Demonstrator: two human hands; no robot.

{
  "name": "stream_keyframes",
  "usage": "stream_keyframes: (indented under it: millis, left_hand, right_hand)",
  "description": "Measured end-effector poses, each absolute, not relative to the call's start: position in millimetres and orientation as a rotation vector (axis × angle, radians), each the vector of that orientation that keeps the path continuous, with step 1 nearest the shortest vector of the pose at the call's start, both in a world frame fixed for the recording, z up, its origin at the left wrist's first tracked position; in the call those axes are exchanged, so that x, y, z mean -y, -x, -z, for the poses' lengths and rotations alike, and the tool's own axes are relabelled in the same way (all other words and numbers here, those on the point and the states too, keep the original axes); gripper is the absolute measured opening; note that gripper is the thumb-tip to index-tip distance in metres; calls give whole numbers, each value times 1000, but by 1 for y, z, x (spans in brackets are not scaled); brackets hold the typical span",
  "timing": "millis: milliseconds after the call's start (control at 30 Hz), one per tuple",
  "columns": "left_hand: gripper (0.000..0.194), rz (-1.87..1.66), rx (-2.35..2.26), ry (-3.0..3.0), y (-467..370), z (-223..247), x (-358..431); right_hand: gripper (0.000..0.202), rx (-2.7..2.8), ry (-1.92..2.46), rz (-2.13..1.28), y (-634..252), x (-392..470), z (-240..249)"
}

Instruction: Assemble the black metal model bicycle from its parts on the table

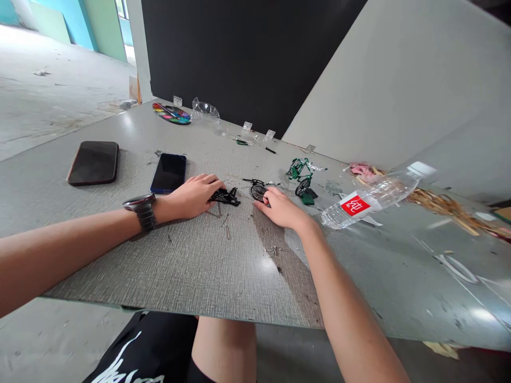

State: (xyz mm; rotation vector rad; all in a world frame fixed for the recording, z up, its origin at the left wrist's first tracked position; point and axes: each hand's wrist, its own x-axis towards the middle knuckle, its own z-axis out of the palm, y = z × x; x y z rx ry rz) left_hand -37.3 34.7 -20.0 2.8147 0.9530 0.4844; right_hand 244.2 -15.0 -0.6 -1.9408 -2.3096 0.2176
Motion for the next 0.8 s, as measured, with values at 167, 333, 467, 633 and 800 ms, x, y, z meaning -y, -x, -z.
stream_keyframes:
  millis: [167, 333, 467, 633, 800]
  left_hand:
    - [39, -471, -955, -2828, 37, 21, -36]
    - [38, -473, -961, -2832, 38, 21, -36]
    - [38, -477, -951, -2825, 38, 19, -34]
    - [39, -495, -934, -2830, 39, 21, -35]
    - [42, -477, -947, -2833, 39, 22, -37]
  right_hand:
    - [38, 2318, 1945, -223, -244, 15, 0]
    - [38, 2324, 1948, -220, -243, 15, -1]
    - [36, 2328, 1943, -221, -242, 15, -2]
    - [34, 2322, 1957, -229, -239, 16, -4]
    - [35, 2320, 1958, -245, -238, 17, -5]
